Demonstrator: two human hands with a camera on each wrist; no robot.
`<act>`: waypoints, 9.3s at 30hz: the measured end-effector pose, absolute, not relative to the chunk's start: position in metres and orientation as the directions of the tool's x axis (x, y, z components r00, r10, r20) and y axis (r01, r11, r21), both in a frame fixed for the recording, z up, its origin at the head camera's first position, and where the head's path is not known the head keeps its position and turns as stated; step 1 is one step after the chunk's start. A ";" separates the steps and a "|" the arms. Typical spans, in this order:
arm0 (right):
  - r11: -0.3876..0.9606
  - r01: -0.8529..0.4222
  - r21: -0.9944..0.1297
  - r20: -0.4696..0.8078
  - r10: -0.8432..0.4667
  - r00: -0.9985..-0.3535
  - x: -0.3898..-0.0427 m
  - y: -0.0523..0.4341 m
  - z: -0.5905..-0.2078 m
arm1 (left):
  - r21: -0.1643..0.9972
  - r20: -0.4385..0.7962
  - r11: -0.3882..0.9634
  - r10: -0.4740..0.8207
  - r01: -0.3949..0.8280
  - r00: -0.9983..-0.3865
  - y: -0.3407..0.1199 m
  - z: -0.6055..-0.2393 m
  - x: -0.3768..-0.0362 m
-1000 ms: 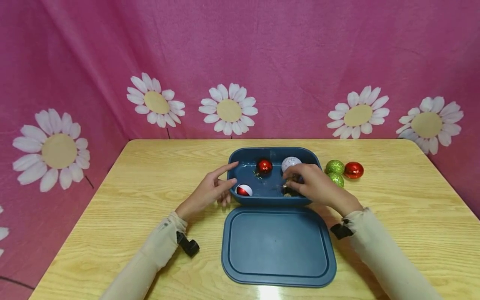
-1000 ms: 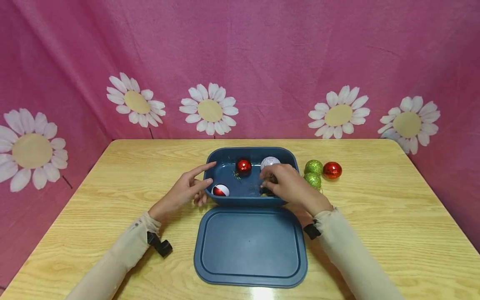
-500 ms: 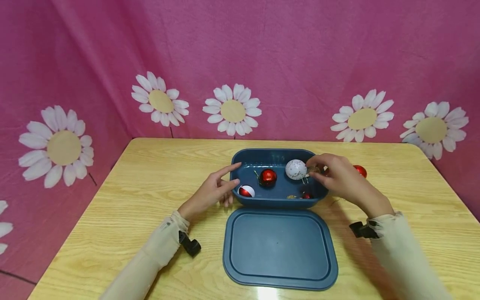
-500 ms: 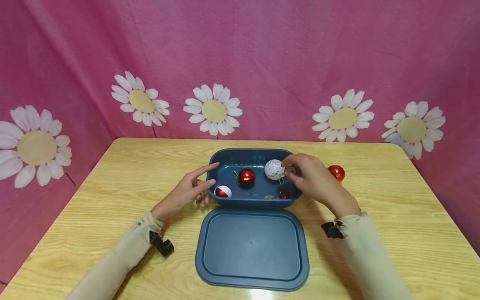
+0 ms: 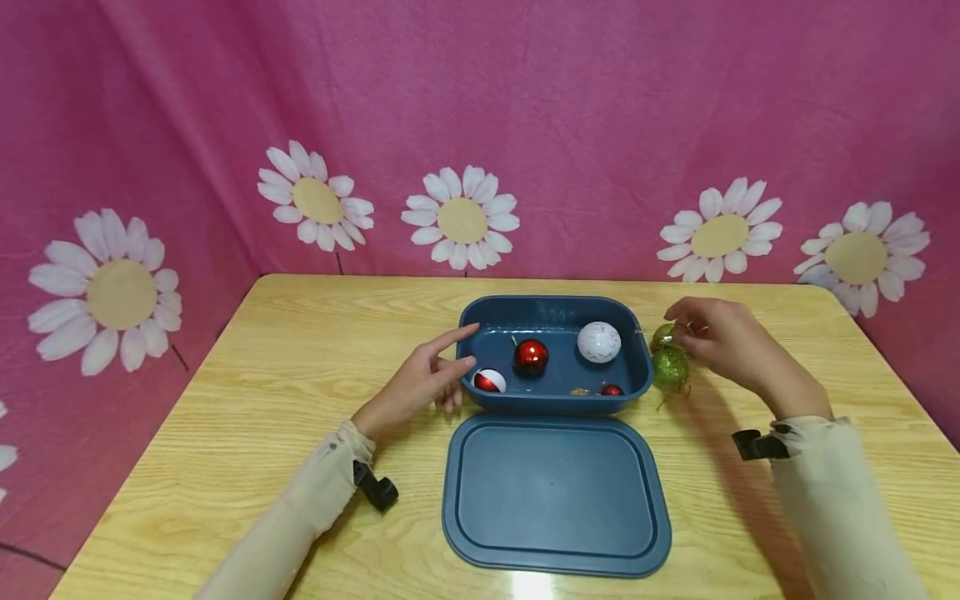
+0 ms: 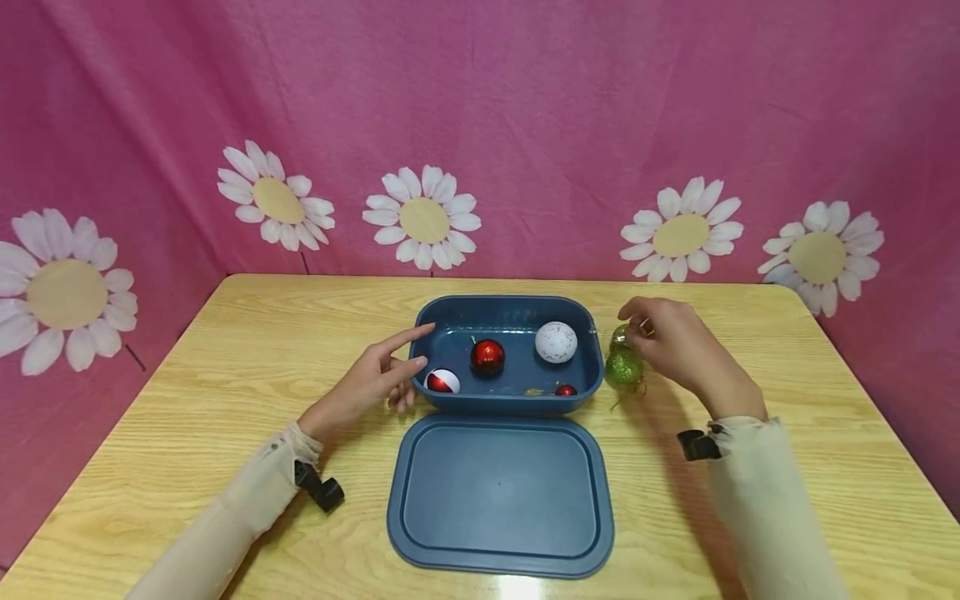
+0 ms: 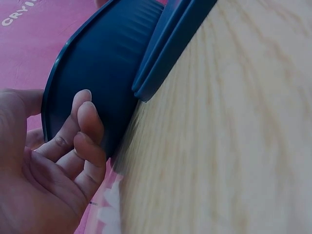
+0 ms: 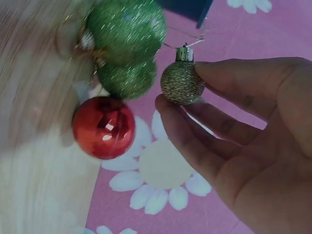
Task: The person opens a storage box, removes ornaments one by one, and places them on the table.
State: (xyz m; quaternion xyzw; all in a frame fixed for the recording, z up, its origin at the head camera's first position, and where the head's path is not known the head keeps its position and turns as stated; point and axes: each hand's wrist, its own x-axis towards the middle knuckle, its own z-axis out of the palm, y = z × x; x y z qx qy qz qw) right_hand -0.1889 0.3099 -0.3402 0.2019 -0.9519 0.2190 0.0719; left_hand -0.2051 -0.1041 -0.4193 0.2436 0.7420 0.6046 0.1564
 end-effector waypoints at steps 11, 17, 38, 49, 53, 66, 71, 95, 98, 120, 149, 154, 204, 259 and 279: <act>0.882 -0.320 -0.347 0.096 -0.306 -0.947 -0.196 0.332 -0.352 | 0.977 0.060 0.140 0.549 0.162 -0.834 -0.106 -0.421 -0.205; 0.882 -0.323 -0.345 0.026 -0.334 -0.942 -0.197 0.337 -0.359 | 0.973 0.047 0.162 0.554 0.163 -0.831 -0.106 -0.419 -0.205; 0.825 -0.499 -0.265 0.309 -0.417 -0.855 -0.189 0.250 -0.364 | 0.976 0.044 0.154 0.544 0.151 -0.838 -0.106 -0.420 -0.206; 0.838 -0.499 -0.218 0.280 -0.436 -0.855 -0.191 0.244 -0.380 | 0.975 0.036 0.164 0.543 0.147 -0.839 -0.106 -0.414 -0.203; 0.833 -0.508 -0.217 0.279 -0.446 -0.850 -0.192 0.243 -0.381 | 0.976 0.040 0.159 0.542 0.149 -0.839 -0.106 -0.415 -0.203; 0.846 -0.472 -0.248 0.248 -0.416 -0.875 -0.184 0.247 -0.368 | 0.974 0.042 0.166 0.536 0.153 -0.843 -0.099 -0.415 -0.204; 0.845 -0.432 -0.316 0.234 -0.372 -0.898 -0.171 0.249 -0.361 | 0.977 0.020 0.166 0.546 0.132 -0.838 -0.097 -0.418 -0.205; 0.830 -0.391 -0.398 0.556 -0.121 -0.823 -0.135 0.342 -0.320 | 0.977 0.030 0.163 0.544 0.141 -0.839 -0.102 -0.406 -0.195; 0.848 -0.330 -0.415 0.514 -0.081 -0.854 -0.142 0.361 -0.329 | 0.978 0.027 0.160 0.546 0.136 -0.838 -0.103 -0.416 -0.201; 0.875 -0.209 -0.438 0.231 -0.116 -0.966 -0.166 0.407 -0.393 | 0.975 0.056 0.148 0.547 0.163 -0.835 -0.106 -0.426 -0.204; 0.838 -0.418 -0.350 0.440 -0.247 -0.863 -0.162 0.296 -0.337 | 0.978 0.066 0.130 0.552 0.164 -0.831 -0.109 -0.426 -0.206; 0.818 -0.468 -0.335 0.389 -0.332 -0.859 -0.174 0.254 -0.336 | 0.980 0.069 0.120 0.551 0.161 -0.832 -0.108 -0.426 -0.206; 0.689 -0.513 -0.512 0.136 -0.525 -0.840 -0.195 0.172 -0.381 | 0.986 0.056 0.098 0.566 0.135 -0.823 -0.104 -0.418 -0.202; 0.868 -0.385 -0.313 0.273 -0.306 -0.912 -0.147 0.348 -0.331 | 0.983 0.058 0.114 0.565 0.147 -0.823 -0.104 -0.402 -0.191; 0.894 -0.326 -0.306 0.061 -0.323 -0.944 -0.161 0.352 -0.366 | 0.984 0.060 0.106 0.563 0.144 -0.824 -0.103 -0.424 -0.204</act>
